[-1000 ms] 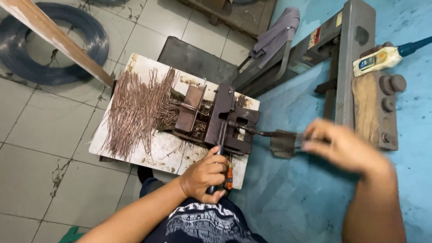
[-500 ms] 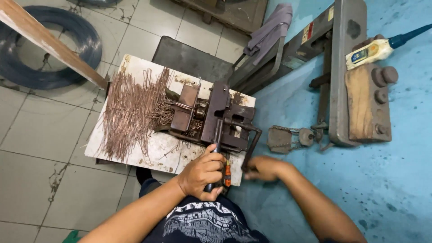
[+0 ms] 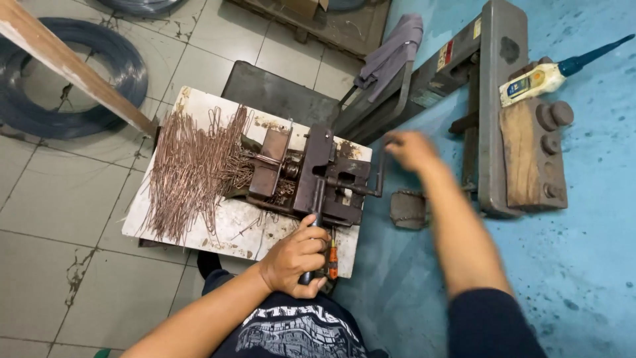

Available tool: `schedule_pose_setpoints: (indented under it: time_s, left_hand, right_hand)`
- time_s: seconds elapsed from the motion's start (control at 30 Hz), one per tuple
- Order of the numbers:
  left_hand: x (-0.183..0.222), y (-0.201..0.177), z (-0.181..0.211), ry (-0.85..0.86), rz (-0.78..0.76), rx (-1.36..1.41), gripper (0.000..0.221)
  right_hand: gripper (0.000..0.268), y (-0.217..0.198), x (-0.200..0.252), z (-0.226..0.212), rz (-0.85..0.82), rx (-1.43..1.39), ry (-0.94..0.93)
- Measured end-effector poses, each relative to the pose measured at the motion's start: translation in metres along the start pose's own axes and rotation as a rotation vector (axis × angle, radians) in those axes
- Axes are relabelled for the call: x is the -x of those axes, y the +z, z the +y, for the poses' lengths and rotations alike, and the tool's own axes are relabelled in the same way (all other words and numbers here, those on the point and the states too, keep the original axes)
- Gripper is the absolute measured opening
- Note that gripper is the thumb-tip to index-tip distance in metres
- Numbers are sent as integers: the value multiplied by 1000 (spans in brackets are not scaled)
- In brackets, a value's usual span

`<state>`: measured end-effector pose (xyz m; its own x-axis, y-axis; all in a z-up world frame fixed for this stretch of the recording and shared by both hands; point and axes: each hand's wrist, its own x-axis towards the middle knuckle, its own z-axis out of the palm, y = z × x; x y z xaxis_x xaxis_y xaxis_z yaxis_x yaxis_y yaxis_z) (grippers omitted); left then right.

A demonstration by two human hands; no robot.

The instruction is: Manually feeding copper wires into a machine and pulling a lever to process or test them.

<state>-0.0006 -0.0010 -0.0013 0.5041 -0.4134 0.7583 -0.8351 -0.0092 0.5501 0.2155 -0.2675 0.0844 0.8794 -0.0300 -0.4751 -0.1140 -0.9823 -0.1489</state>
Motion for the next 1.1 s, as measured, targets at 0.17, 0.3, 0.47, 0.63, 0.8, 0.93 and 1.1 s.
schedule_pose_setpoints:
  time_s: [0.17, 0.3, 0.47, 0.63, 0.8, 0.93, 1.1]
  left_hand:
    - [-1, -3, 1, 0, 12, -12, 32]
    - [2, 1, 0, -6, -6, -34, 36]
    - [2, -1, -1, -8, -6, -9, 35]
    - [-4, -4, 0, 4, 9, 2, 31]
    - [-2, -1, 4, -14, 4, -2, 37]
    - [-4, -2, 3, 8, 21, -11, 35]
    - [-2, -2, 2, -5, 11, -27, 34]
  right_hand:
    - [21, 225, -89, 116, -410, 336, -175]
    - [43, 143, 100, 33, -698, 258, -286]
    - [33, 22, 178, 40, -629, 188, -385]
    - [19, -86, 159, 7, -214, 106, -155]
    - [43, -65, 25, 32, 106, 241, -174]
    - [47, 5, -29, 15, -26, 100, 88]
    - [12, 156, -118, 83, -321, 307, -11]
